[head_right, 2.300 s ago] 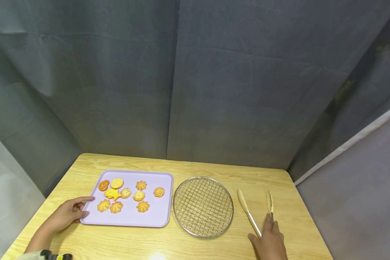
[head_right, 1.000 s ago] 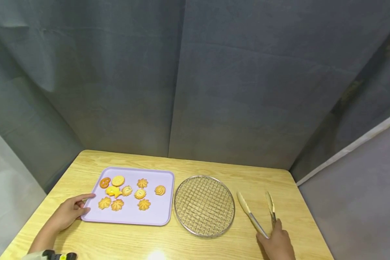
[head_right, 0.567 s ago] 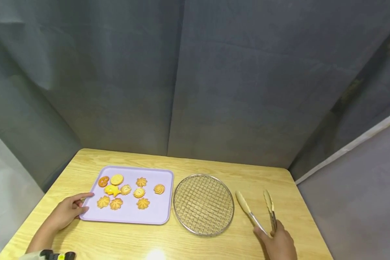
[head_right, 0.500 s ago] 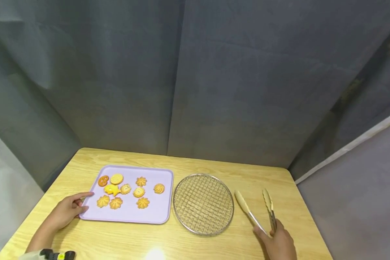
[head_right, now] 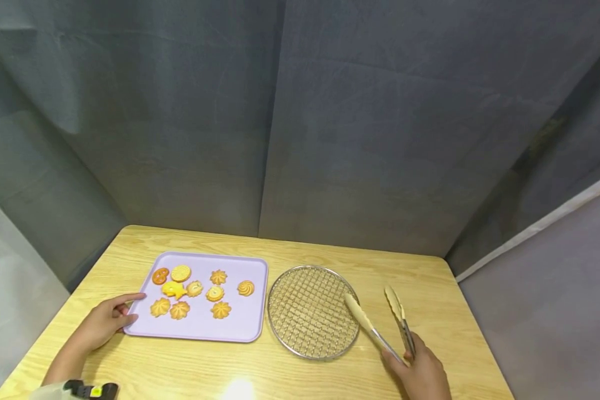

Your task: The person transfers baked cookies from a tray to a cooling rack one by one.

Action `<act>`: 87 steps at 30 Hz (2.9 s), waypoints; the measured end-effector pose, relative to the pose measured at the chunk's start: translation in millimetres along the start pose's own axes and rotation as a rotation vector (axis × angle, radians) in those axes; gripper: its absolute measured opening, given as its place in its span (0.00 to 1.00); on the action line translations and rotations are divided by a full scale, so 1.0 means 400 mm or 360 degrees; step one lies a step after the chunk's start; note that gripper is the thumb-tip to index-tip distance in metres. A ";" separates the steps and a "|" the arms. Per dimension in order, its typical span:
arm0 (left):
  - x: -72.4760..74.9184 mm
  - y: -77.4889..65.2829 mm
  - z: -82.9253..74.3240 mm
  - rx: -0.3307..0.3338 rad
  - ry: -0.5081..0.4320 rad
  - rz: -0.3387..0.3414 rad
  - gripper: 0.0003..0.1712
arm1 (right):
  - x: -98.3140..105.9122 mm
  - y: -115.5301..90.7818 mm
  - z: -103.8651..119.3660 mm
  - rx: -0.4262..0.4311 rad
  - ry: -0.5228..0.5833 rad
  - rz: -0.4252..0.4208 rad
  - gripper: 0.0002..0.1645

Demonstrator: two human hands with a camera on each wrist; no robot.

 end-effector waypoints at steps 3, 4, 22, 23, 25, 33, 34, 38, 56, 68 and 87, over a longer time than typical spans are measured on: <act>0.000 -0.001 -0.001 -0.0003 -0.0002 0.0004 0.28 | -0.005 -0.001 0.013 0.0036 -0.0011 -0.0007 0.62; 0.000 -0.001 0.000 -0.0005 -0.0002 0.0004 0.28 | -0.006 -0.002 0.017 0.0049 -0.0015 -0.0008 0.61; -0.001 0.001 -0.002 0.0008 0.0019 -0.0011 0.28 | -0.028 -0.018 0.091 0.0224 -0.0070 -0.0061 0.57; -0.001 0.000 -0.003 0.0005 0.0024 -0.0012 0.28 | -0.030 -0.018 0.095 0.0228 -0.0076 -0.0068 0.57; 0.000 -0.001 -0.005 0.0001 0.0031 -0.0016 0.28 | -0.032 -0.020 0.104 0.0237 -0.0081 -0.0079 0.55; 0.000 -0.003 -0.008 0.0010 0.0018 -0.0013 0.28 | -0.040 -0.027 0.140 0.0266 -0.0096 -0.0091 0.57; 0.000 -0.004 -0.008 0.0012 0.0017 -0.0013 0.28 | -0.042 -0.028 0.144 0.0270 -0.0094 -0.0092 0.57; 0.000 -0.004 -0.007 0.0027 0.0004 -0.0011 0.28 | -0.048 -0.030 0.159 0.0294 -0.0080 -0.0091 0.57; -0.003 0.001 0.003 0.0044 -0.0013 -0.0012 0.28 | -0.082 -0.021 0.223 0.0328 -0.0007 -0.0061 0.50; -0.002 0.002 0.004 0.0029 -0.0026 -0.0009 0.28 | -0.104 -0.030 0.268 0.0384 0.0011 -0.0041 0.56; -0.003 0.003 0.008 0.0027 -0.0010 -0.0019 0.28 | -0.133 -0.033 0.331 0.0491 0.0049 -0.0062 0.56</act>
Point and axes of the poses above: each hand's wrist, its own y-axis towards the middle knuckle, its own x-axis out of the back of the hand, z = x × y, the point moved 4 cm from there along y, towards the middle knuckle
